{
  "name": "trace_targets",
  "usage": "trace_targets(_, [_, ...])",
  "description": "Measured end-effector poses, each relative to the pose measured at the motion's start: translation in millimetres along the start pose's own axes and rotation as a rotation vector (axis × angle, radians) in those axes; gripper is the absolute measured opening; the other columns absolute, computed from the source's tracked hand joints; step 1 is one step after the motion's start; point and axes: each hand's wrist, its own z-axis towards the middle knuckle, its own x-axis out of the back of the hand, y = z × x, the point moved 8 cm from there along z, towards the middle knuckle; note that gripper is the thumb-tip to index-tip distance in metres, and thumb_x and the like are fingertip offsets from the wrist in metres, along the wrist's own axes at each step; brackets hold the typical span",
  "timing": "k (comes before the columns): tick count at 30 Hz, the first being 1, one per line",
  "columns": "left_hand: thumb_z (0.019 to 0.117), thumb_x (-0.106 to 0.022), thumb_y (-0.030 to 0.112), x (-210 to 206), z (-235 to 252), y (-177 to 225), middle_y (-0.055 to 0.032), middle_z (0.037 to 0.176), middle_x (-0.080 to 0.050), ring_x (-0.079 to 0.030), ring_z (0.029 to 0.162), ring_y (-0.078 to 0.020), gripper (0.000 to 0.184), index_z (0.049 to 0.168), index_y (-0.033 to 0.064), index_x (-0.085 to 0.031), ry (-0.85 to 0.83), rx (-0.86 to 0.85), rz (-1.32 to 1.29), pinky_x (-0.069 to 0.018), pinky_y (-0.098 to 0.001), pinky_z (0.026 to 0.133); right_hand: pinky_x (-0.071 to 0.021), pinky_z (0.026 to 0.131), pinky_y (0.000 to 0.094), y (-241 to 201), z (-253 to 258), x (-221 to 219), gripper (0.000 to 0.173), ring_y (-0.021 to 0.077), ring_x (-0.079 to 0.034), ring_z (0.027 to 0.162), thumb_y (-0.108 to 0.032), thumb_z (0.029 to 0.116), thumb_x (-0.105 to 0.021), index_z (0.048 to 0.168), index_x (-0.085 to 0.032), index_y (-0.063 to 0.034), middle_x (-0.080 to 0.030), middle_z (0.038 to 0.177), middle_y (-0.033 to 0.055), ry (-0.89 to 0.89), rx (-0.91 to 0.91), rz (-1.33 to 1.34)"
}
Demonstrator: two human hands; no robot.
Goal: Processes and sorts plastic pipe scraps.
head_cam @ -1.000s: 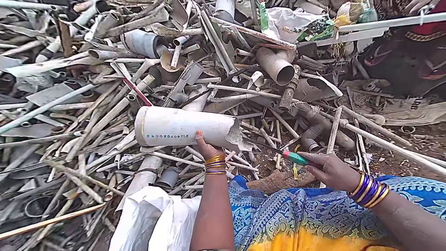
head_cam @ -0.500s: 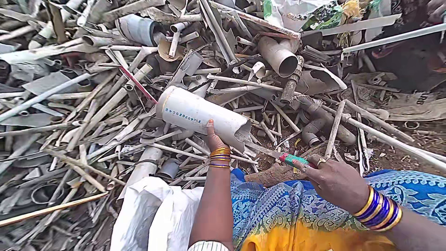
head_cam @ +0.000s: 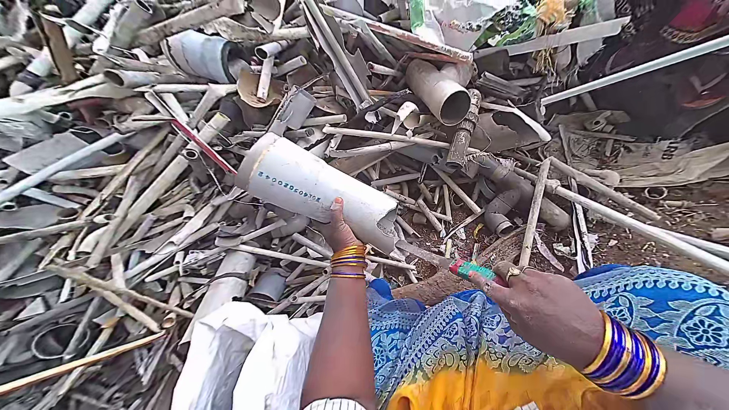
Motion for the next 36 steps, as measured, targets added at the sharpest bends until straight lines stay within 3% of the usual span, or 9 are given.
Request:
trace_targets(7, [0.0965, -0.069, 0.014, -2, -6, -1, -0.0162, 0.14, -0.055, -0.06, 0.124, -0.02, 0.072, 0.156, 0.0062, -0.028, 0.019, -0.003, 0.026, -0.0526, -0.0372, 0.102, -0.0518, 0.044, 0.0429, -6, 4, -6, 0.045, 0.0354, -0.068, 0.06, 0.003, 0.0757, -0.072, 0.12, -0.075, -0.0058, -0.068, 0.086, 0.0222, -0.074, -0.052, 0.028])
trace_targets(15, [0.1021, -0.061, 0.017, -3, -6, -4, -0.0142, 0.126, -0.062, -0.065, 0.112, -0.0197, 0.046, 0.143, 0.0042, -0.045, -0.007, 0.048, -0.037, -0.0559, -0.0385, 0.095, -0.0521, 0.044, 0.0433, -7, 6, -9, 0.044, 0.0357, -0.068, 0.06, 0.003, 0.0782, -0.07, 0.121, -0.075, -0.0056, -0.068, 0.088, 0.0231, -0.052, -0.058, 0.06])
trace_targets(19, [0.1082, -0.044, 0.021, 0, 2, 4, -0.0064, 0.115, -0.063, -0.066, 0.104, -0.0139, 0.029, 0.135, 0.0097, -0.048, -0.107, 0.078, -0.13, -0.0571, -0.035, 0.089, -0.0478, 0.04, 0.0436, 1, -4, 9, 0.046, 0.0324, -0.064, 0.054, -0.006, 0.0762, -0.064, 0.119, -0.077, -0.0138, -0.066, 0.078, 0.0167, -0.02, 0.002, 0.112])
trace_targets(22, [0.1106, -0.035, 0.024, -9, -15, 11, -0.0011, 0.105, -0.065, -0.067, 0.098, -0.0091, 0.024, 0.123, 0.0133, -0.052, -0.144, 0.117, -0.221, -0.058, -0.0312, 0.085, -0.046, 0.039, 0.0432, -2, -2, 9, 0.048, 0.0323, -0.063, 0.052, -0.006, 0.0748, -0.062, 0.12, -0.077, -0.0129, -0.065, 0.076, 0.016, 0.01, 0.008, 0.121])
trace_targets(26, [0.1106, -0.037, 0.022, -30, -49, 1, 0.002, 0.093, -0.066, -0.068, 0.086, -0.0045, 0.02, 0.113, 0.014, -0.055, -0.17, 0.222, -0.173, -0.0586, -0.0254, 0.077, -0.0518, 0.047, 0.0485, -1, 9, -4, 0.049, 0.04, -0.068, 0.065, 0.001, 0.0825, -0.067, 0.131, -0.07, -0.0063, -0.068, 0.09, 0.0245, -0.19, -0.084, 0.147])
trace_targets(30, [0.1069, -0.051, 0.02, -24, -41, -33, -0.0117, 0.114, -0.063, -0.066, 0.1, -0.0157, 0.033, 0.137, 0.0062, -0.05, -0.151, 0.333, 0.001, -0.0564, -0.0338, 0.086, -0.051, 0.047, 0.0457, -1, -1, 10, 0.049, 0.0371, -0.068, 0.064, 0.001, 0.083, -0.066, 0.131, -0.07, -0.0087, -0.067, 0.085, 0.0205, -0.344, -0.062, 0.096])
trace_targets(32, [0.1049, -0.057, 0.023, -20, -45, -43, -0.0126, 0.112, -0.064, -0.066, 0.098, -0.0165, 0.034, 0.133, 0.0048, -0.054, -0.101, 0.386, 0.086, -0.0563, -0.0344, 0.084, -0.0509, 0.048, 0.0454, -2, -4, 10, 0.048, 0.0371, -0.068, 0.065, 0.001, 0.0851, -0.064, 0.132, -0.069, -0.0089, -0.067, 0.083, 0.0194, -0.41, -0.076, 0.099])
trace_targets(34, [0.1049, -0.057, 0.025, -25, -63, -47, -0.0085, 0.102, -0.065, -0.066, 0.09, -0.012, 0.027, 0.123, 0.0049, -0.059, -0.101, 0.439, 0.153, -0.056, -0.0293, 0.078, -0.053, 0.06, 0.0517, 2, 2, -4, 0.047, 0.0435, -0.069, 0.08, 0.001, 0.0953, -0.053, 0.142, -0.06, -0.0053, -0.067, 0.094, 0.0246, -0.617, -0.16, 0.182])
trace_targets(36, [0.1062, -0.055, 0.024, -32, -82, -55, -0.0089, 0.102, -0.064, -0.065, 0.089, -0.0115, 0.028, 0.125, 0.0039, -0.057, -0.176, 0.495, 0.187, -0.0554, -0.0284, 0.078, -0.0525, 0.075, 0.0577, 8, 11, -21, 0.047, 0.0481, -0.066, 0.099, 0.0, 0.1026, -0.043, 0.149, -0.049, -0.003, -0.064, 0.112, 0.0289, -0.823, -0.242, 0.27])
